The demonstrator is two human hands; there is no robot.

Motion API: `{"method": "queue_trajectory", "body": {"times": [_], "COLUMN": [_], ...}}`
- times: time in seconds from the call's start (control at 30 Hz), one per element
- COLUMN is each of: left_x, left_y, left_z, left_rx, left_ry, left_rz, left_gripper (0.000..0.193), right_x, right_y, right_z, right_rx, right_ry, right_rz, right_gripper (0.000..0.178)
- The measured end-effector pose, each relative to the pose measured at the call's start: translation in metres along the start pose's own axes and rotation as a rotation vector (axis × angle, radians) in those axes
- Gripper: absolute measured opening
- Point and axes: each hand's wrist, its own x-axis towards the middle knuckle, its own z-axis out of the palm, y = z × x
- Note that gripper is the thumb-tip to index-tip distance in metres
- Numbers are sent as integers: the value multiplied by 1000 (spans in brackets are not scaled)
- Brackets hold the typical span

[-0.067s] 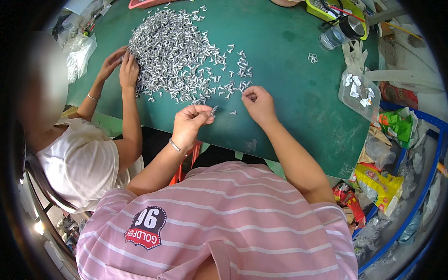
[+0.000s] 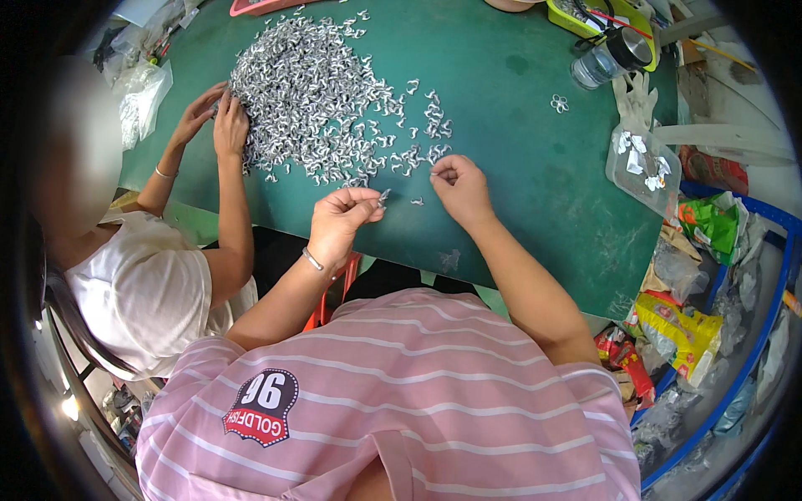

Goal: The person sorts through a pile of small metal components by hand on a green table, gathering them into groups and placing them into clear plastic bags. They then move to another workstation to sift through another pile of hardware.

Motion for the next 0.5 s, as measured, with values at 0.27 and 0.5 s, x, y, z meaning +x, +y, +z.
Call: {"method": "queue_trajectory", "body": {"times": [0.27,0.5], "left_x": [0,-1], "left_y": [-2,-3], "left_z": [5,6], "left_rx": [14,9], "left_ry": [-8,-15], "left_rz": [-2,1], "left_gripper": [10,10], "right_x": [-14,-23], "right_y": [-15,-36], "right_z": [6,4], "right_rx": [186,369], "right_ry": [-62,-91], "right_rz": [-60,-189], "right_gripper": [22,30]}}
